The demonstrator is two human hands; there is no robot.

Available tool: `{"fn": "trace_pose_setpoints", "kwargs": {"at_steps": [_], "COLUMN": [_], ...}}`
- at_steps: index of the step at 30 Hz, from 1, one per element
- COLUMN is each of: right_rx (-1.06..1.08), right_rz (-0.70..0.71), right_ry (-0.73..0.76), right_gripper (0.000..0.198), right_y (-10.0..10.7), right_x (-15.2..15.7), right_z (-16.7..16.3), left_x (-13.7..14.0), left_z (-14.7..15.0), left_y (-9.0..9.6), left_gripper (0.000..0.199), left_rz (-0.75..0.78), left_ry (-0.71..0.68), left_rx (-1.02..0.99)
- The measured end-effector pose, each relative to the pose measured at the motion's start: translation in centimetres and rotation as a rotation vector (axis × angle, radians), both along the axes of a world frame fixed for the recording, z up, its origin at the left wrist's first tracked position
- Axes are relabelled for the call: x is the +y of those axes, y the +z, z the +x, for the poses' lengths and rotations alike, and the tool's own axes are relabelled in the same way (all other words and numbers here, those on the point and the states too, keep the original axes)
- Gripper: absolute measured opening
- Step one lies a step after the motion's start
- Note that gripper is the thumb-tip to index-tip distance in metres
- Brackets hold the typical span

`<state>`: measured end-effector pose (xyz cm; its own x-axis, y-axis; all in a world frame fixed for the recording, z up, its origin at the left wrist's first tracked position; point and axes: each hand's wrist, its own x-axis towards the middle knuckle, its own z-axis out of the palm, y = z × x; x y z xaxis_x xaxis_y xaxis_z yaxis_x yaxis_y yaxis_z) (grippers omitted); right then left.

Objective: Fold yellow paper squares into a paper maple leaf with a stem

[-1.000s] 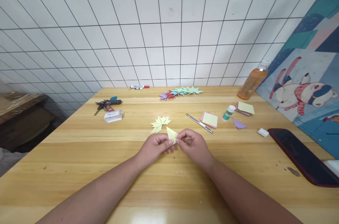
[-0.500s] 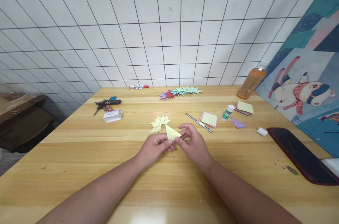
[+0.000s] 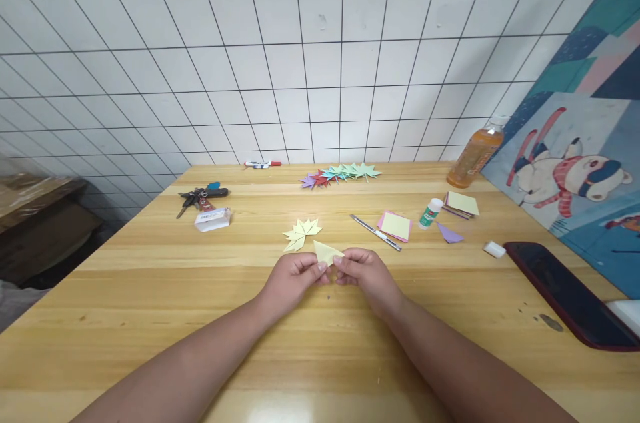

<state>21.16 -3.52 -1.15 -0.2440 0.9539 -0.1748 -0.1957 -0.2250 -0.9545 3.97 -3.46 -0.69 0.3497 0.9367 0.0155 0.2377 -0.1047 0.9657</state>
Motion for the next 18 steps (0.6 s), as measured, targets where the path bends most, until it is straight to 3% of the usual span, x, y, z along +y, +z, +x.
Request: {"fn": "trace_pose_setpoints", "kwargs": {"at_steps": [11, 18], "right_rx": [-0.072, -0.11], "right_rz": [0.022, 0.039], "right_ry": [0.028, -0.009], "right_gripper": [0.04, 0.028], "right_y": [0.68, 0.07], "right_x": [0.1, 0.11], "right_z": [0.71, -0.02], "left_x": [0.64, 0.22], "left_z": [-0.61, 0.02], "left_y": [-0.04, -0.01], "left_gripper": [0.03, 0.029], "left_rz": [-0.203, -0.121], "left_ry": [0.045, 0.013], "left_rx": [-0.178, -0.129]}}
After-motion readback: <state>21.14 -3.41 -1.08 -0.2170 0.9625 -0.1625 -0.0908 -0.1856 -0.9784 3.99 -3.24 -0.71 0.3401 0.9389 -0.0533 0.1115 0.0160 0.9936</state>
